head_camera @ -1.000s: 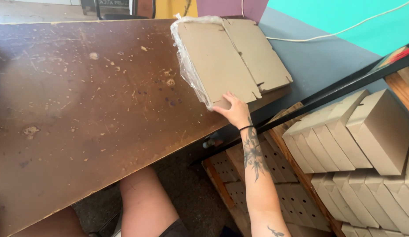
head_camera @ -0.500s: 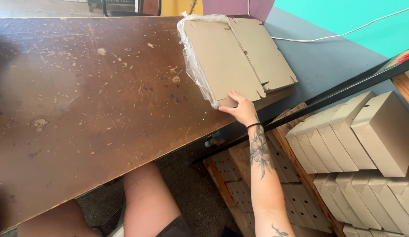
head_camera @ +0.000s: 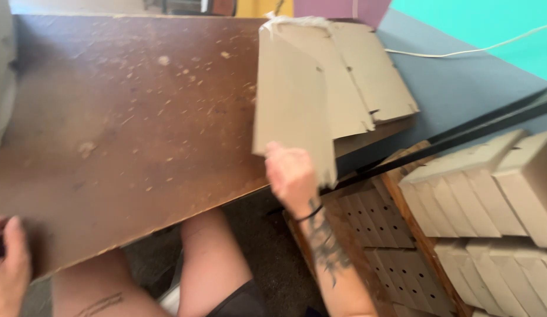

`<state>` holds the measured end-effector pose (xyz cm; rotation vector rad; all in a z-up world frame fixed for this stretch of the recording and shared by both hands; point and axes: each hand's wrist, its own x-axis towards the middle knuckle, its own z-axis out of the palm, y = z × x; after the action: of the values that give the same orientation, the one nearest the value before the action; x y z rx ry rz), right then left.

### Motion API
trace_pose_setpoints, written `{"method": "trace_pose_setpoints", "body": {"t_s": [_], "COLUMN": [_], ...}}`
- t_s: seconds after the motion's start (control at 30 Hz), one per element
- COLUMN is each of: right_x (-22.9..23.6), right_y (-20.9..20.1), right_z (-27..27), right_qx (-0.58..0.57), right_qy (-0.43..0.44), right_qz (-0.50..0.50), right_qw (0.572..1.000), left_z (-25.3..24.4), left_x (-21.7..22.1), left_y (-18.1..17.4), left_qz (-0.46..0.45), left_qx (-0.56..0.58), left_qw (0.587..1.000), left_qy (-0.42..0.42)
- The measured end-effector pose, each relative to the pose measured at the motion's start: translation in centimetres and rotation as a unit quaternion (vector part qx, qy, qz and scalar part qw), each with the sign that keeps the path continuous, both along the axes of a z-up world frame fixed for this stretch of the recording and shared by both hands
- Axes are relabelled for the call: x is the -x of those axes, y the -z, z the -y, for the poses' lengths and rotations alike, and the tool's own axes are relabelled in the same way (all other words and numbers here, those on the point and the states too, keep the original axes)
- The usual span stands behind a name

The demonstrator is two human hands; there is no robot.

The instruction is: Folding cardboard sheets into boxes

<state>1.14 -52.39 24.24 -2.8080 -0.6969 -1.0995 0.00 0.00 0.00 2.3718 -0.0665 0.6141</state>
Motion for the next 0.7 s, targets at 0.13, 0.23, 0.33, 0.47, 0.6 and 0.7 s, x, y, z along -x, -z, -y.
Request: {"method": "trace_pose_setpoints", "body": {"t_s": [0.13,0.23,0.33,0.47,0.6,0.7], "right_x": [1.9,3.0,4.5,6.4,6.8,5.7], "right_y": [1.8,3.6,4.9,5.1,6.0,7.9], "right_z": [-10.6,-17.5,-22.3,-23.3,-18.2,-13.9], "right_qx": [-0.058,-0.108,-0.123,-0.099,-0.029,-0.023], "right_qy": [-0.106,-0.156,-0.191,-0.240,-0.210,-0.164], "right_qz": [-0.082,-0.124,-0.157,-0.246,-0.298,-0.248], "right_qw": [0.989,0.974,0.961,0.934,0.931,0.954], "left_z": [2.9,5.1,8.7,10.6,11.6,11.3], "left_x": [0.9,1.5,2.6,6.3,6.2,5.7], "left_y": [-9.0,-14.6,-20.2,-16.1,-13.8,-11.7], "left_qz": [0.004,0.034,-0.008,-0.042,-0.016,0.027], "left_qx": [0.001,-0.092,-0.046,-0.113,-0.167,-0.180], "left_qw": [1.000,0.995,0.985,0.959,0.961,0.964], "left_qy": [-0.002,0.029,0.166,0.256,0.218,0.195]}}
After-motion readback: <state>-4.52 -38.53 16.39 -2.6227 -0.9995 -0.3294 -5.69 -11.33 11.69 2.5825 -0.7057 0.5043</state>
